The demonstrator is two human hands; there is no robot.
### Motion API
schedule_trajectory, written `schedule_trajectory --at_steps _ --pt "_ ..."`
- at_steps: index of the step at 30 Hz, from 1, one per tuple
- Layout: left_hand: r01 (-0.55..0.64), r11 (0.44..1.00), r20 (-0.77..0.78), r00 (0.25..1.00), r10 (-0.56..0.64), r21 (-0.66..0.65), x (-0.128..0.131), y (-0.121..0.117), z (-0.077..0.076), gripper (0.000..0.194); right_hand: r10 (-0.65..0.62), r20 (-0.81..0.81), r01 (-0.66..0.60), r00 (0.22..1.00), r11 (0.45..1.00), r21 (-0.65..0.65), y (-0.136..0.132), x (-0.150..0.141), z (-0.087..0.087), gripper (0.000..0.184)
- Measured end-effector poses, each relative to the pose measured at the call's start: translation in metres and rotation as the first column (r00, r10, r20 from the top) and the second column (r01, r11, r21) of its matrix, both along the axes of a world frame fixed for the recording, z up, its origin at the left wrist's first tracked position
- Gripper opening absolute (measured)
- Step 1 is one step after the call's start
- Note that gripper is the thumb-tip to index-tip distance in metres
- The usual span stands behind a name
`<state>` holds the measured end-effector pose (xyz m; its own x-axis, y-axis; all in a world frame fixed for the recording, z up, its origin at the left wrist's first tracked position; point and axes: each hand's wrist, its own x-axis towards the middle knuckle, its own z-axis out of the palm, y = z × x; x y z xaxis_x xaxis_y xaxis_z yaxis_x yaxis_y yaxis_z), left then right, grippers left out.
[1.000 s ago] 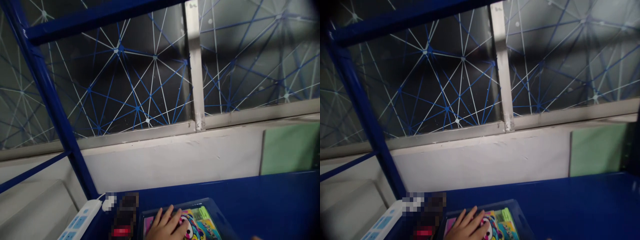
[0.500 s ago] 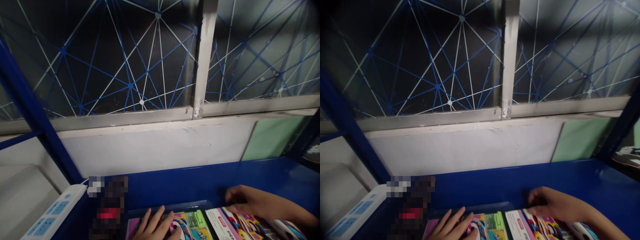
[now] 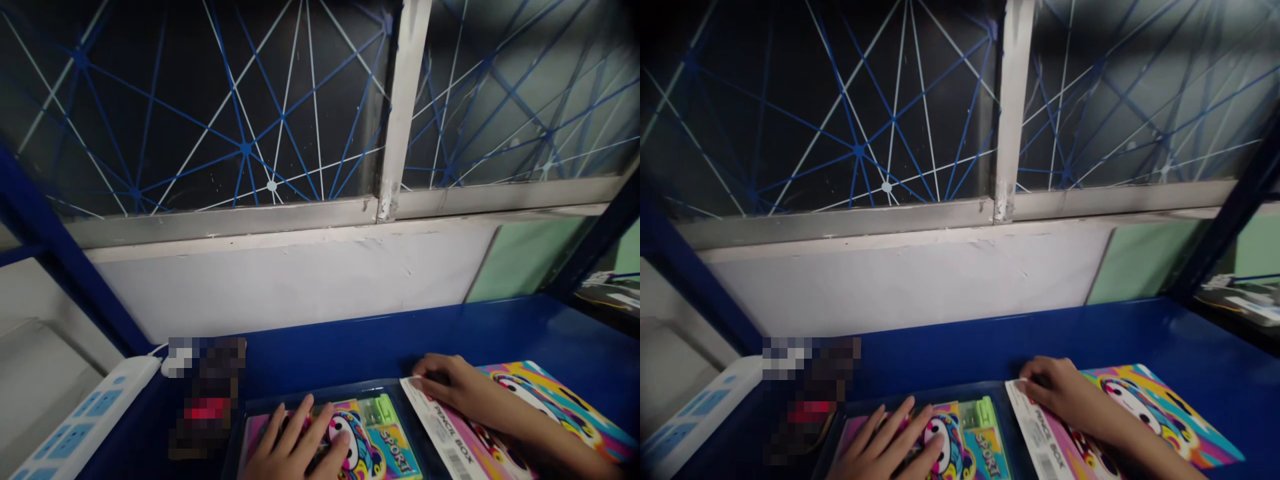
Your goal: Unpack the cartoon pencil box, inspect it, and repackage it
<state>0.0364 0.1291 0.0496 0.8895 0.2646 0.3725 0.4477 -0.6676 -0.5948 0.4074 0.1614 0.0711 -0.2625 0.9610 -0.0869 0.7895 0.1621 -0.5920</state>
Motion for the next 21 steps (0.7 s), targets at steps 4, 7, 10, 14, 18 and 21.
schedule_trajectory --at_steps 4,7,10,14,18,21 --pt "-0.044 0.999 -0.038 0.998 0.043 -0.018 0.001 0.000 0.005 0.042 0.015 0.049 -0.017 0.999 0.999 0.047 0.001 -0.004 -0.001 0.034" --pt "-0.038 0.999 -0.048 0.998 0.037 -0.035 0.002 -0.001 0.005 0.043 0.008 0.051 -0.011 0.999 0.998 0.056 0.000 -0.009 -0.002 0.033" --pt "-0.037 0.998 -0.049 0.998 0.034 -0.050 0.003 0.000 0.004 0.042 -0.008 0.055 0.006 0.998 0.999 0.048 0.000 -0.011 -0.003 0.033" --pt "-0.041 0.996 -0.044 0.998 0.037 -0.083 0.003 0.002 0.002 0.042 -0.063 0.065 0.059 0.996 0.996 0.069 0.001 -0.013 -0.004 0.034" --pt "-0.036 0.990 -0.031 0.999 0.032 -0.135 0.004 0.006 0.001 0.043 -0.092 0.105 0.084 0.990 0.993 0.085 0.003 -0.010 -0.005 0.038" --pt "-0.039 0.987 -0.053 0.998 0.031 -0.157 0.005 0.007 0.004 0.044 -0.120 0.144 0.108 0.982 0.990 0.085 0.005 -0.009 -0.006 0.043"
